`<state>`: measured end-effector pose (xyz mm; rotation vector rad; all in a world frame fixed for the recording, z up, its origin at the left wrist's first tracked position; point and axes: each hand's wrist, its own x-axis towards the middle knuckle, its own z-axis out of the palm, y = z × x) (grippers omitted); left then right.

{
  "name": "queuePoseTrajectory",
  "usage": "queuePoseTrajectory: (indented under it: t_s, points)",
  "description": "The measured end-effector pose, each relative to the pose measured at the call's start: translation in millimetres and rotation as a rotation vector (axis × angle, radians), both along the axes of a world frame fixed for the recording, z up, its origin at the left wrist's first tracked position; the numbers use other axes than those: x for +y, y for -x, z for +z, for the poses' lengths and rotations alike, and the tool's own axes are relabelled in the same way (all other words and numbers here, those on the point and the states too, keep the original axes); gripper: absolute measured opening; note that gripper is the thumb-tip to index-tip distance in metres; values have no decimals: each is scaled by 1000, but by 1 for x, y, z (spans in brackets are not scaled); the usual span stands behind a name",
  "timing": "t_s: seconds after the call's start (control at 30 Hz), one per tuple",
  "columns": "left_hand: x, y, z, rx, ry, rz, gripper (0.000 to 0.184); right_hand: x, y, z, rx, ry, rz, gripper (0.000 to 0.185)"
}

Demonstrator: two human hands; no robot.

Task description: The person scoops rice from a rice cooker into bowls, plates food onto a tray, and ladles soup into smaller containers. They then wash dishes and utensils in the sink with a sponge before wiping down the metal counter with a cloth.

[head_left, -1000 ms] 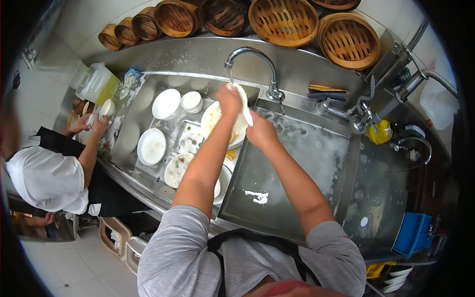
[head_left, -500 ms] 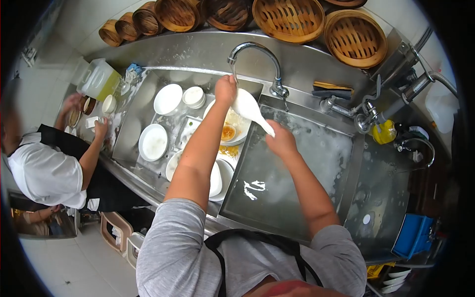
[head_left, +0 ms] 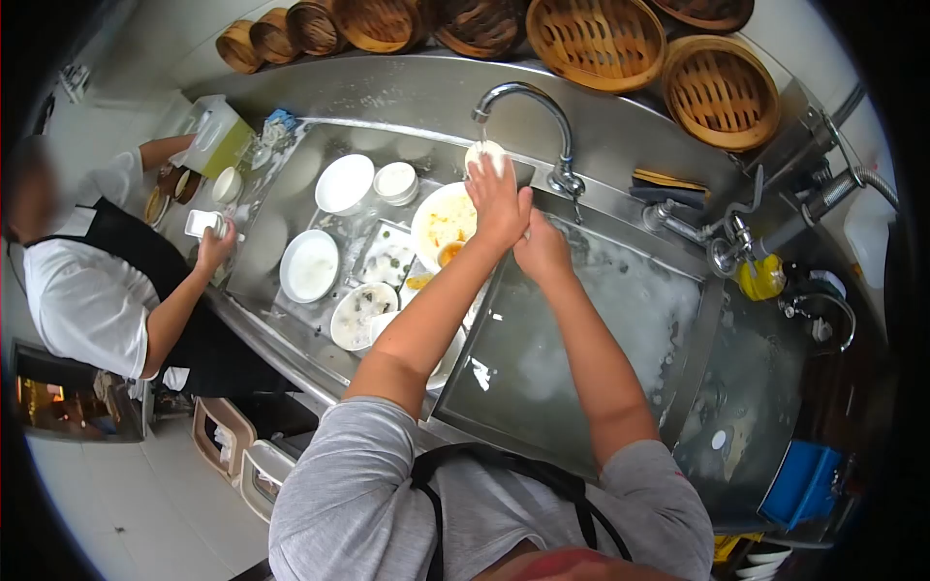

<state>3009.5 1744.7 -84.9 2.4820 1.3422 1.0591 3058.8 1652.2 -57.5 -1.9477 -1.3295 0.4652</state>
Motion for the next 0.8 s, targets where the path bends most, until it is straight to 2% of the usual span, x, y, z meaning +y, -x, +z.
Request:
queuePoseTrajectory:
  t_s: [0.07,0.17,0.2,0.3,0.33,0.43,0.47,0.57,0.63,0.67,0.8]
  points:
    - [7,22,20,211,-159,-273,44,-1,5,-1,2,-13,-1,32]
    - [61,35,26,81,43,-541,35,-5,9,-9,47,-127,-3,36]
    - [66,32,28,-157,247,-462,36,-1,10,-6,55,-115,-14,37]
    - [33,4,15,78,-176,-140,36,10,5,1,67,-78,-61,39]
    - [16,7,33,258,-102,-290,39,14,0,0,67,-76,-70,39]
    - [42,19,36,218,-127,-492,44,2,-1,1,61,-98,-46,39]
    - [57,20,35,248,-230,-429,37,-4,1,-1,71,-92,-30,39]
    - [106,25,18,-493,883,-152,32,-11,4,-12,118,-142,-11,38]
    - [93,22,23,-1020,1239,-223,34,-11,7,-14,213,-157,1,38]
    - [85,20,25,-1288,1408,-257,35,-8,7,-14,247,-147,-14,38]
    - [53,13,8,-1328,1483,-441,35,8,3,-17,315,-144,-51,38]
